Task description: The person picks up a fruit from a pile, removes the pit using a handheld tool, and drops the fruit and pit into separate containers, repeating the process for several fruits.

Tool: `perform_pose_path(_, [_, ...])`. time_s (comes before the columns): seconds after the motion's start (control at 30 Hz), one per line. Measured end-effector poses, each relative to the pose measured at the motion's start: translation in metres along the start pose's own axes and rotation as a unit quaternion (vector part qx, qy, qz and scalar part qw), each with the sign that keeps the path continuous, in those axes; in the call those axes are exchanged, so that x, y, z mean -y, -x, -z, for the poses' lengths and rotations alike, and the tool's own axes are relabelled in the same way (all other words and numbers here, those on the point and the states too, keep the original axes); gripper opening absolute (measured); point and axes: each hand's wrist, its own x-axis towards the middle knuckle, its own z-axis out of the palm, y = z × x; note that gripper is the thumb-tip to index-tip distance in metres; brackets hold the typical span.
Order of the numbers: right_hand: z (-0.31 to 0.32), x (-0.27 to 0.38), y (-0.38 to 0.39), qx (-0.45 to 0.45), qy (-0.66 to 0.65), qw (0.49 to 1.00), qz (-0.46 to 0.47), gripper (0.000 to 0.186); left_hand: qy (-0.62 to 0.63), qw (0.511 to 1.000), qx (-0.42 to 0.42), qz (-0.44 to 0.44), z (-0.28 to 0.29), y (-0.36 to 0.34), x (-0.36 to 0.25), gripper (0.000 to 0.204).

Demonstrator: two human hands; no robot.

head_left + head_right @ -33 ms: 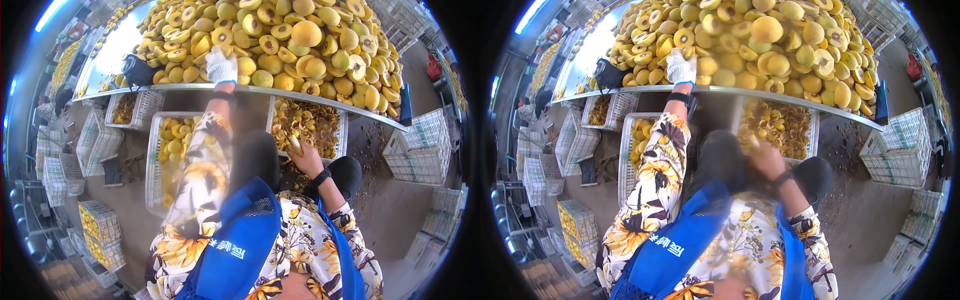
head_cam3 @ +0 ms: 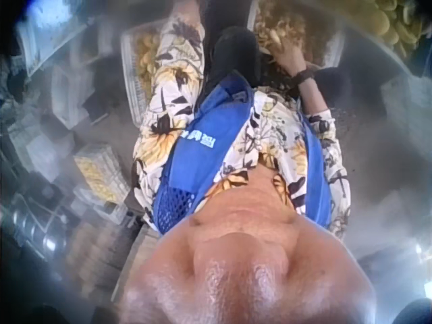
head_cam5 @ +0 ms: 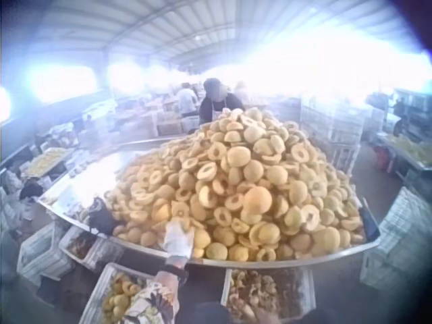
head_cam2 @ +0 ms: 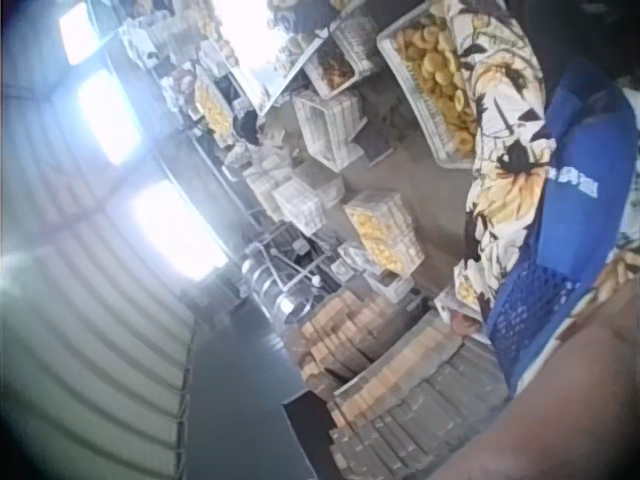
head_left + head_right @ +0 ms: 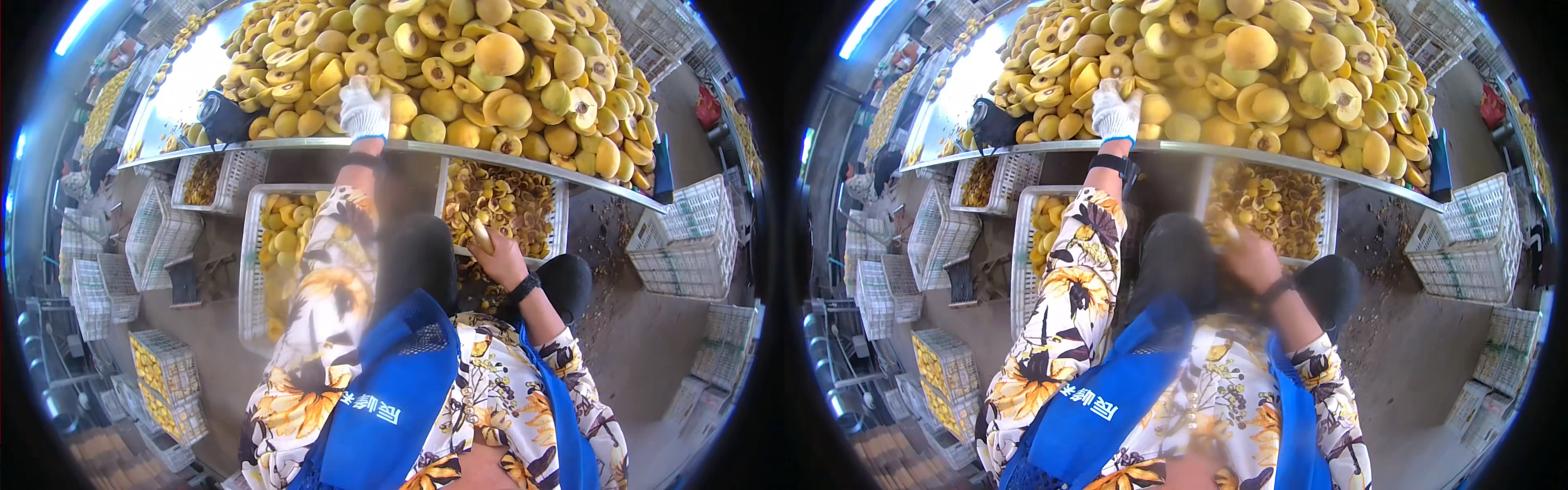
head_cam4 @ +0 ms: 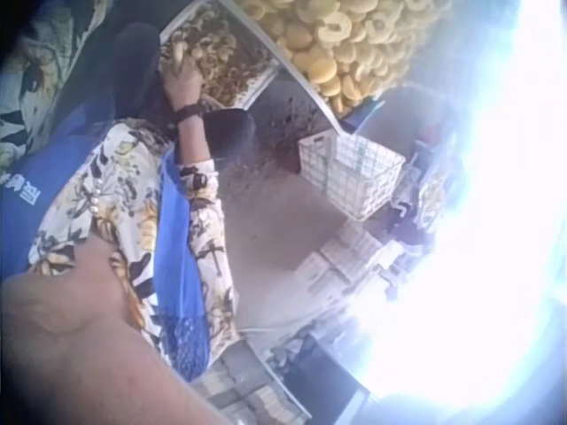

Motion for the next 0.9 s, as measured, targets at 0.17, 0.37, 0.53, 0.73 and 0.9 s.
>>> perform_pose_path(0.17, [-0.002,0.008,-0.023,-0.014,-0.029,0.997,-0.07,0.046,0.138,0.988,-0.069,0.024,0.008,-0.004,0.013,0.037])
perform_pose_path(0.37, [0.003,0.008,-0.059,-0.197,-0.193,0.96,0.042,0.054,0.58,0.766,0.238,0.143,0.068,0.09,-0.045,0.029])
perform_pose_path(0.53, [0.008,0.046,-0.05,-0.134,-0.282,0.95,-0.022,0.042,0.603,0.76,0.203,0.129,0.06,0.161,-0.052,0.028])
perform_pose_path(0.73, [0.012,0.044,-0.018,-0.134,-0.069,0.989,-0.009,0.039,0.639,0.672,0.239,0.288,0.034,0.174,-0.041,0.037])
perform_pose_path(0.9, [0.009,0.041,0.002,-0.077,-0.061,0.995,-0.028,0.034,0.603,0.714,0.249,0.255,0.048,0.182,-0.063,0.039])
